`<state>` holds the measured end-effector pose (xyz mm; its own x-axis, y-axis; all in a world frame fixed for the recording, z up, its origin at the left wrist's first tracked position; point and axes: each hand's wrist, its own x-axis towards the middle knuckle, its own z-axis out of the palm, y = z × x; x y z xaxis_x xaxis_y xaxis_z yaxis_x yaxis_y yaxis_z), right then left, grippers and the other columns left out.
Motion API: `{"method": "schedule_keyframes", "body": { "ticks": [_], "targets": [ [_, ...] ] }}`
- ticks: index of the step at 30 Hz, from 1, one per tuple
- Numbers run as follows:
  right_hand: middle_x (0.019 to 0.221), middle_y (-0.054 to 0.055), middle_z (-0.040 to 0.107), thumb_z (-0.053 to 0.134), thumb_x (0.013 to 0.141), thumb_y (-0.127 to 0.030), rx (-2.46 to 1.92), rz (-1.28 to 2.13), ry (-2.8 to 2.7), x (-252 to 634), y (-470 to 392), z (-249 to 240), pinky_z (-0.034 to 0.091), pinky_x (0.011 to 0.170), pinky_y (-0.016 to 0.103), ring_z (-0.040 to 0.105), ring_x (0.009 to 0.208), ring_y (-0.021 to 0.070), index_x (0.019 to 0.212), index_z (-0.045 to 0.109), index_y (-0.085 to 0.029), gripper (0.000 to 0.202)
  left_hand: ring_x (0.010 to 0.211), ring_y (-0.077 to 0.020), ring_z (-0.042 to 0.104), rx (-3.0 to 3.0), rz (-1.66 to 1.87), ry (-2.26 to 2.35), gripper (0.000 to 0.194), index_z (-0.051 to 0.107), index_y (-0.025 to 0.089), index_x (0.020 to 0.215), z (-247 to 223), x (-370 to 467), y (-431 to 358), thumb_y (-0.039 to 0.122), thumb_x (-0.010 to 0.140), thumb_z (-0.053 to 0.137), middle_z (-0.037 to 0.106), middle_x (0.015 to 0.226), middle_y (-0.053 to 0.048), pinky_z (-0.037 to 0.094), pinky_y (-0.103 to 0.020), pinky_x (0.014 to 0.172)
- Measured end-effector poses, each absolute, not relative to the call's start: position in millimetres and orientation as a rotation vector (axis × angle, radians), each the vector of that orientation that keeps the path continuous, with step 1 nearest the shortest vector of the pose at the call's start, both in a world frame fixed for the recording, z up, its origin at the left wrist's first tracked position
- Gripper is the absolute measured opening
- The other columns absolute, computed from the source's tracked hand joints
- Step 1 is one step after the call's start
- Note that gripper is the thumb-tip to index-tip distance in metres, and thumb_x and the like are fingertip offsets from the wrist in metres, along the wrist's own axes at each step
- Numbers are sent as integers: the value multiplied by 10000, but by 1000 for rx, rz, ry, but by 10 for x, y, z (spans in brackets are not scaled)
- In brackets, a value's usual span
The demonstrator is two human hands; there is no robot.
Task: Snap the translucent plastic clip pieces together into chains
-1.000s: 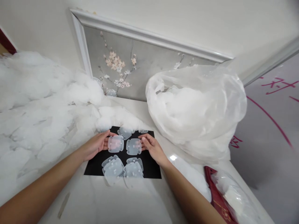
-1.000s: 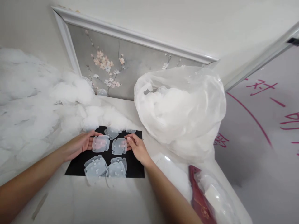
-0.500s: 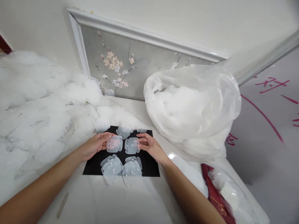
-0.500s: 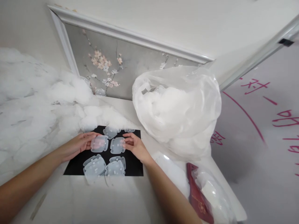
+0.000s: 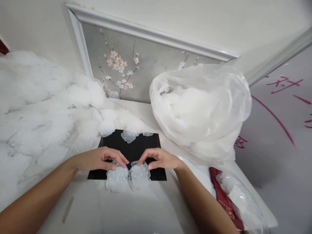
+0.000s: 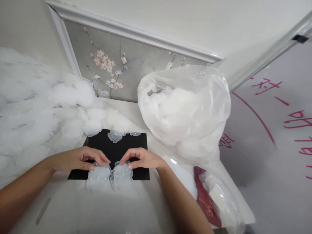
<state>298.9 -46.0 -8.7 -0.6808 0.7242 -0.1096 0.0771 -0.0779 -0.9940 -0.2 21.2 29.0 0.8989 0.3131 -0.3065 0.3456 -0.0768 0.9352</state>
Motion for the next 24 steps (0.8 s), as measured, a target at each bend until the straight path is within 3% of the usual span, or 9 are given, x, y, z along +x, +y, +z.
{"method": "schedule_keyframes", "body": {
  "ticks": [4, 7, 18, 22, 24],
  "targets": [
    [1061, 51, 704, 747, 775, -403, -1193, 1476, -1684, 2876, -460, -140, 492, 915, 401, 649, 959, 198, 1021, 679, -223, 312, 972, -226, 675, 1741, 149, 880, 280, 728, 296, 1094, 211, 32, 207, 412, 866, 615, 740, 1086, -47, 512, -314, 836],
    [970, 37, 700, 729, 782, -351, -1289, 1440, -1696, 2796, -487, -133, 507, 806, 360, 636, 850, 180, 996, 678, -222, 255, 869, -214, 679, 1773, 195, 985, 269, 736, 278, 1052, 162, 38, 195, 408, 841, 630, 749, 1023, -49, 520, -304, 757],
    [840, 1, 715, 801, 685, -286, -1238, 1556, -1788, 2685, -544, -125, 472, 655, 268, 614, 725, 148, 875, 712, -225, 218, 824, -201, 660, 1849, -32, 686, 260, 764, 252, 934, 165, 129, 77, 293, 678, 785, 719, 938, -26, 531, -284, 739],
    [779, -10, 693, 777, 714, -331, -1148, 1728, -1884, 2705, -561, -67, 489, 644, 256, 617, 686, 137, 855, 701, -205, 203, 857, -193, 659, 1857, -123, 566, 240, 745, 242, 972, 171, 177, 3, 277, 734, 750, 702, 993, -27, 531, -289, 766],
    [754, -9, 676, 712, 780, -335, -1209, 1631, -1856, 2708, -528, -81, 507, 654, 264, 626, 681, 141, 881, 679, -198, 173, 875, -194, 663, 1860, -55, 617, 211, 715, 225, 995, 161, 211, 19, 293, 797, 684, 699, 995, -29, 531, -309, 795]
  ]
}}
